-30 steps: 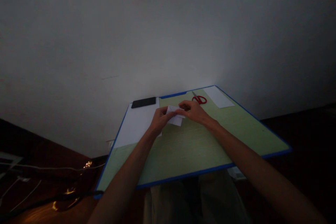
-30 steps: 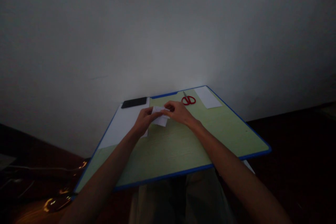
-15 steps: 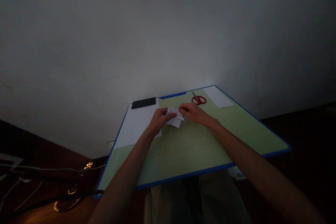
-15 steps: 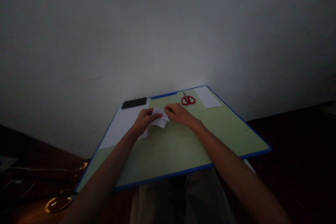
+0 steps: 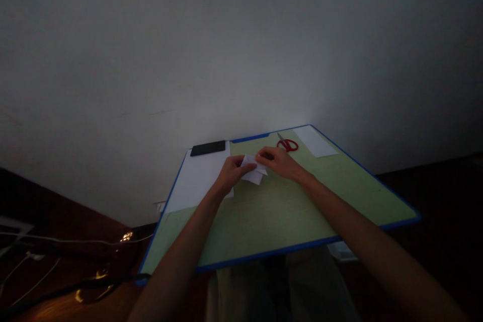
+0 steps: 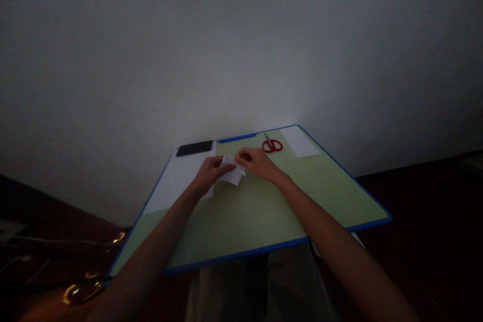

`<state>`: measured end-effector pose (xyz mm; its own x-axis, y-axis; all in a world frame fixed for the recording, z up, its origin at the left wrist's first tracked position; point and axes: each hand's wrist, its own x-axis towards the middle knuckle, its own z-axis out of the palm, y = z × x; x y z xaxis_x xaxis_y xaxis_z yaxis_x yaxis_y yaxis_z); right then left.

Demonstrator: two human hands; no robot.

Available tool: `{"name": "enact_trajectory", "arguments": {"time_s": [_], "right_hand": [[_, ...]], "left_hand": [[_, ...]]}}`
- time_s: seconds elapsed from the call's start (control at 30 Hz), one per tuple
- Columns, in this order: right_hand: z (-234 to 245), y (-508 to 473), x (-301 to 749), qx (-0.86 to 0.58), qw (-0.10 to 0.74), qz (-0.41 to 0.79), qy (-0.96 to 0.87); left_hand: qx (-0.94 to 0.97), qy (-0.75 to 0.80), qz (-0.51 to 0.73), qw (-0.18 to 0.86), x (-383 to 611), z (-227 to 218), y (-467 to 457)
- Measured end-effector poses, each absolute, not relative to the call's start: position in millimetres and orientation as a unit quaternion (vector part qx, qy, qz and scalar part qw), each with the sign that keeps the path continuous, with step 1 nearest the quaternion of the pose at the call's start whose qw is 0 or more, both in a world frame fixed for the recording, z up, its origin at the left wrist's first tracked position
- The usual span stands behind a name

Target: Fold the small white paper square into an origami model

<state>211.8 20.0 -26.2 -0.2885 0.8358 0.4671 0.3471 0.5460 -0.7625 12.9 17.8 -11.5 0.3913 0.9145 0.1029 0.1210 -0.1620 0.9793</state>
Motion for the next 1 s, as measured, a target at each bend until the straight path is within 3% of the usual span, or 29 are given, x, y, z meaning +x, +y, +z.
{"name": "enact_trajectory", "arguments": {"time_s": [0.63, 1.0], "right_hand": [[-25.9, 21.5, 208.2, -0.438, 0.469, 0.249, -0.726], [-21.8, 20.4, 212.6, -0.415, 0.469, 0.287, -0.726]], "left_hand": [[0.677, 0.435, 0.413, 0.426, 12.4, -15.0, 24.3], [0.630, 0.430, 0.445, 0.470, 11.8, -7.7, 19.7]]}}
